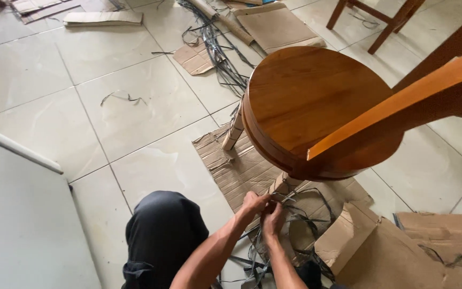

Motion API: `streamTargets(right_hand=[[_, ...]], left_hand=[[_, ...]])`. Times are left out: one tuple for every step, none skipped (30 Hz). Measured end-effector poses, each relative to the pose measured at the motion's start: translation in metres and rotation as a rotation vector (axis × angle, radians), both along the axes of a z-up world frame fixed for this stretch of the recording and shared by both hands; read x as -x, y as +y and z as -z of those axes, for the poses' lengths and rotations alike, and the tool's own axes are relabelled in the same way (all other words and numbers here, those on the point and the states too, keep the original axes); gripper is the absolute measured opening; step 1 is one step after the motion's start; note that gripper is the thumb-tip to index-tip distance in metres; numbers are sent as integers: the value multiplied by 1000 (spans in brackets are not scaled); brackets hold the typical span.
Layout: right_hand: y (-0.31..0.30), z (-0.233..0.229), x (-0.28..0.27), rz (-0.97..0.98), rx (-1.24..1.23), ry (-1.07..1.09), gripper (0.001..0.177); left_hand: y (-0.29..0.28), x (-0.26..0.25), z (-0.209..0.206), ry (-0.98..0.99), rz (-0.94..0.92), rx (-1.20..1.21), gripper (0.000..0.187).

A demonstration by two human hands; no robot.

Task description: Wrapping the legs of a wooden chair with black plastic strapping for protection

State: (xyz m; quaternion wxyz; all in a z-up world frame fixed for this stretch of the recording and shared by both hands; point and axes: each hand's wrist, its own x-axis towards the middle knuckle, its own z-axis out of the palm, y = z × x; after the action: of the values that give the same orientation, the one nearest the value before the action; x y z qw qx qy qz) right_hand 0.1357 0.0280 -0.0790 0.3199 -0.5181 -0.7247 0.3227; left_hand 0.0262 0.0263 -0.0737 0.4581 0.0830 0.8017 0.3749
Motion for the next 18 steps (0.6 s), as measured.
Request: streamTargets(right_hand=[[1, 3, 0, 8, 95, 126, 28], [2, 7, -1, 15, 190, 253, 38], [-3, -6, 2, 15, 190, 254, 38], [-9, -18, 5, 11, 142, 252, 30], [-14, -30, 8, 7, 95, 249, 22], [-14, -37, 8, 7, 94, 250, 22], [-14, -43, 7, -28, 156, 219, 23], [-13, -50, 7, -63, 218, 188, 26], [-15, -56, 7, -62, 217, 187, 26], [-16, -62, 6, -87, 100, 106, 19], [-17, -69, 6, -114, -17, 24, 16], [-13, -63, 7, -114, -18, 21, 16], [-12, -57, 6, -114, -14, -9, 19], [-10, -50, 4, -115, -11, -38, 22], [-11, -48, 4, -113, -8, -41, 22], [-11, -45, 3, -97, -16, -51, 22], [-10, -43, 5, -81, -27, -59, 21], [-10, -50, 9, -80, -26, -58, 21]], left_hand=[[-9, 1, -24, -59, 1, -54, 49], [-17, 2, -47, -118, 1, -108, 49], [-15, 0, -36, -117, 1, -108, 49], [-13, -2, -25, -83, -13, -93, 51], [-10, -4, -14, -50, -28, -79, 53], [-12, -4, -20, -49, -29, -80, 53], [-12, -3, -27, -94, -52, -64, 43], [-13, -3, -33, -138, -75, -48, 34], [-11, -3, -20, -140, -74, -49, 34], [-9, -3, -6, -100, -101, -82, 32], [-6, -3, 8, -62, -129, -115, 30], [-3, -3, 13, -64, -130, -116, 30], [-3, -6, 19, -77, -181, -147, 30], [-3, -8, 26, -90, -232, -177, 30], [-7, -9, 19, -92, -231, -174, 30], [-10, -10, 12, -107, -240, -191, 28], [-13, -9, 4, -119, -249, -210, 26], [-12, -5, -3, -119, -248, -209, 26]])
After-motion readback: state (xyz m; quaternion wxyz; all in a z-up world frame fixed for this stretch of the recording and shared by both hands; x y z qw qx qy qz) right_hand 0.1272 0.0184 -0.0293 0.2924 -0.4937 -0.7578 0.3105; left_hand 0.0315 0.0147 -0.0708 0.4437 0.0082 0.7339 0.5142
